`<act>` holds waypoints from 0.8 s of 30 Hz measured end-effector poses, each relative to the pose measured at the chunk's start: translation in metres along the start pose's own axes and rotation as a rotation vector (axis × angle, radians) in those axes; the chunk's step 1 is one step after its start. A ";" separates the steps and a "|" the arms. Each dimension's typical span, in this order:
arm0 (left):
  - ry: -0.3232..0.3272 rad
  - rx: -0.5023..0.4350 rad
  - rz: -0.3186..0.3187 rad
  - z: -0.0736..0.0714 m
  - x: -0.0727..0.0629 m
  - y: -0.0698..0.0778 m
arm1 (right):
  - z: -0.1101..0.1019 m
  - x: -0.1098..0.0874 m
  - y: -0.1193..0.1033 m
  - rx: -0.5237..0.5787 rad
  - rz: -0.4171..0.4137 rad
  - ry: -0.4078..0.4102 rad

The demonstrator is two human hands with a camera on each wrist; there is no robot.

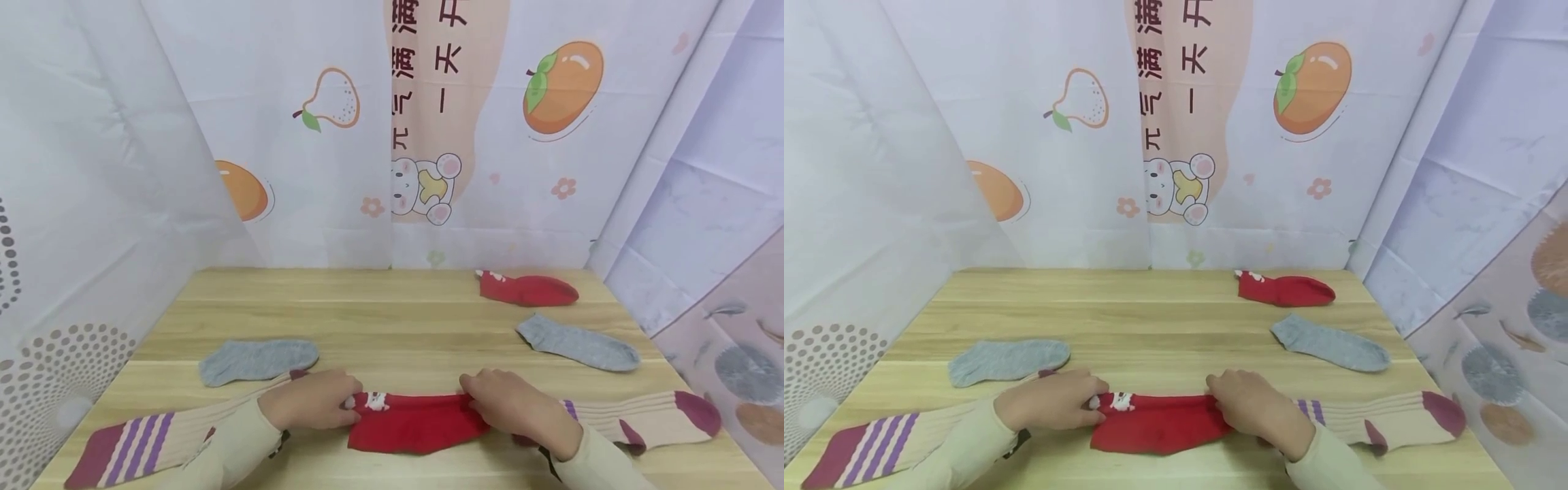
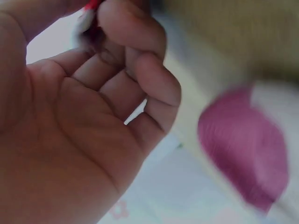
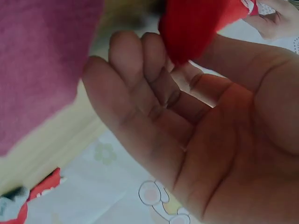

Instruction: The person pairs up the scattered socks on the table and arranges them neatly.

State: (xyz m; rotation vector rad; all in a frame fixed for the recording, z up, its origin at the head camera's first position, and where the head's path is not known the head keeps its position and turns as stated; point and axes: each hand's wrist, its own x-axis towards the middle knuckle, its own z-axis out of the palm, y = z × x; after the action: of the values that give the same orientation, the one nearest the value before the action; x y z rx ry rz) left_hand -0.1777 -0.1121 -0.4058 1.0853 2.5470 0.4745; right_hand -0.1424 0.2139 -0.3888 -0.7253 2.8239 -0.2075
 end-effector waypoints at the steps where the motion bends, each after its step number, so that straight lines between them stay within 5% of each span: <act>1: 0.013 0.012 -0.007 -0.002 -0.001 0.000 | -0.002 -0.001 0.001 0.008 -0.001 0.006; 10: 0.111 0.037 -0.001 -0.017 0.001 0.007 | -0.022 -0.012 0.024 0.016 -0.089 0.166; 17: 0.098 0.069 0.062 -0.021 0.031 0.020 | -0.029 -0.013 0.053 0.007 -0.048 0.241; 24: 0.135 0.134 0.187 -0.037 0.077 0.029 | -0.042 -0.007 0.091 -0.002 -0.023 0.340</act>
State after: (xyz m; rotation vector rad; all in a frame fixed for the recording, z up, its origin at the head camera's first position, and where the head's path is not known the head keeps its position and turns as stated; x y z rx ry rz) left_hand -0.2256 -0.0430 -0.3742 1.3933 2.6380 0.4420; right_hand -0.1881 0.2994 -0.3645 -0.7895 3.1354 -0.3630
